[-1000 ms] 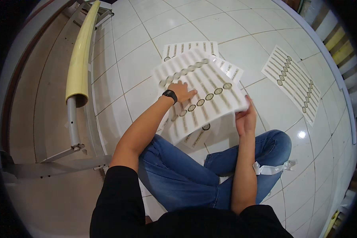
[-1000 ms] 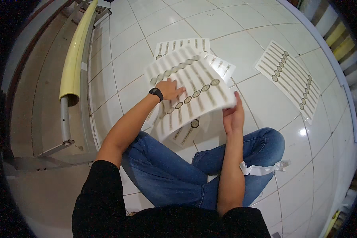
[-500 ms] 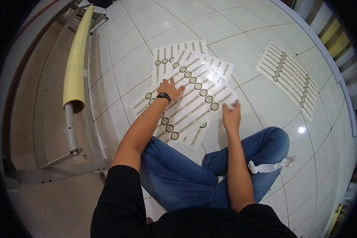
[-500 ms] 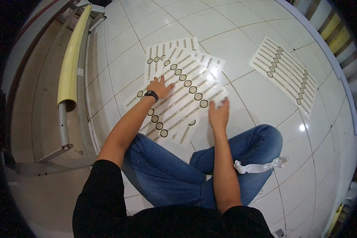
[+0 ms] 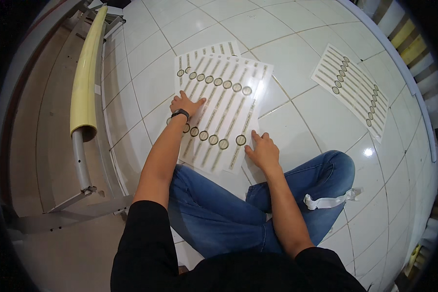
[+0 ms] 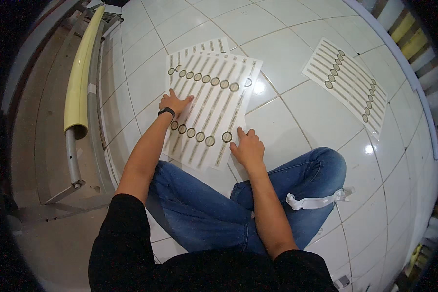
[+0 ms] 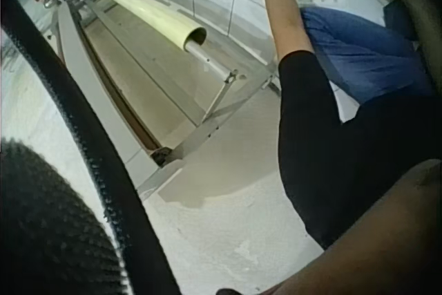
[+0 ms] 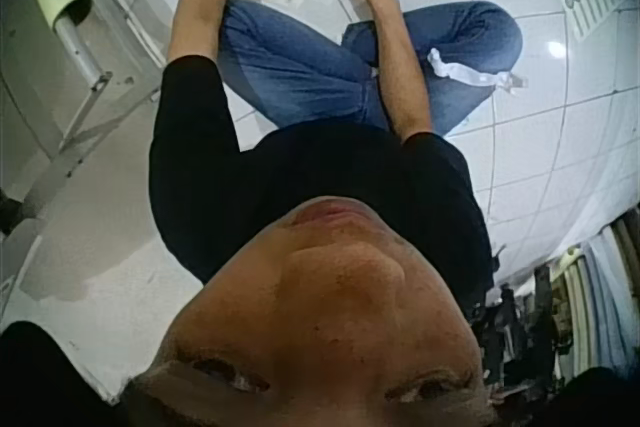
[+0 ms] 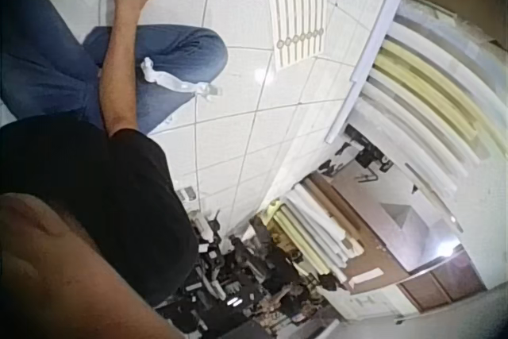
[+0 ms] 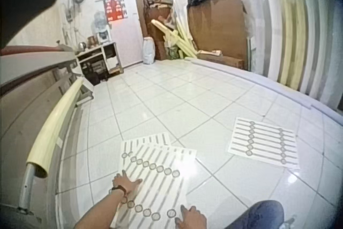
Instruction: Manually trimming or sorting printed sticker sheets on the floor.
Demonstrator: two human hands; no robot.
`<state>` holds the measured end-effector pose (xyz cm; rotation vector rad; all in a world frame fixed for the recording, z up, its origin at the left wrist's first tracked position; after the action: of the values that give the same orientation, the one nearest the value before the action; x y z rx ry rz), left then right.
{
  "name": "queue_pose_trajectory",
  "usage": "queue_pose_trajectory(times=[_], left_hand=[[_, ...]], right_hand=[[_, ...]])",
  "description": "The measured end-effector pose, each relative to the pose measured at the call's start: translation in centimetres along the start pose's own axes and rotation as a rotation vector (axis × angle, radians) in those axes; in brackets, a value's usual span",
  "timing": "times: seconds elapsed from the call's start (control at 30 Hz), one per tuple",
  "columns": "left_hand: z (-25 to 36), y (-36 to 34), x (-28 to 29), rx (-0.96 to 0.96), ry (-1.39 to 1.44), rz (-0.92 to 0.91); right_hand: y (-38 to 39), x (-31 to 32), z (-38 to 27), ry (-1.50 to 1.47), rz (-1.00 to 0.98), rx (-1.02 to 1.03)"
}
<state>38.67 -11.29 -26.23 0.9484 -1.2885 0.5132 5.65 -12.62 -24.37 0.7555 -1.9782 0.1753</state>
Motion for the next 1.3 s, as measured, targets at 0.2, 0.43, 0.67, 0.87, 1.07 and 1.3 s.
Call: queue_pose_trajectory(times=[0.2,0.43,0.67,0.87,1.07,1.3], left_hand=[[-2.9,-0.7,0.3,0.215,0.068,-0.02],[-5.9,-2.4,-0.9,0.233,0.079,0.005],[-8.7,-4.1,-2.7,0.131,0.107,0.004],[-6.5,-2.4,-2.5,-0.102,0.067,-0.039],[-10.0,-4.9,-3.1,-0.053,0.145,0.028],[3.7,5.3,-1.2,-0.885,0.03,-0.109]], right_hand=[[-0.2,0.8,-0.4,0.004,0.035,-0.06],[-0.6,-0.6,0.6,0.003,0.214,-0.044],[-1.7,-0.7,2.4,-0.008,0.35,-0.171],[-1.3,1.1,2.0,0.044,0.293,-0.175],[-1.7,0.6,2.0,-0.084,0.222,-0.292],[-1.3,0.5,2.8,-0.006,0.375,-0.216]])
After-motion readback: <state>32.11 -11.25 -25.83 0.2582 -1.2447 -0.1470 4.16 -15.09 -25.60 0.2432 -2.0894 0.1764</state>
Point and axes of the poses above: each hand's wrist, its own y-axis away from the middle knuckle, its own x-axis out of the back of the hand, z = x × y, the point moved 2 cm from there along -y, towards the middle knuckle, and after that the axes turned 3 degrees about -y, right-handed, at the moved point
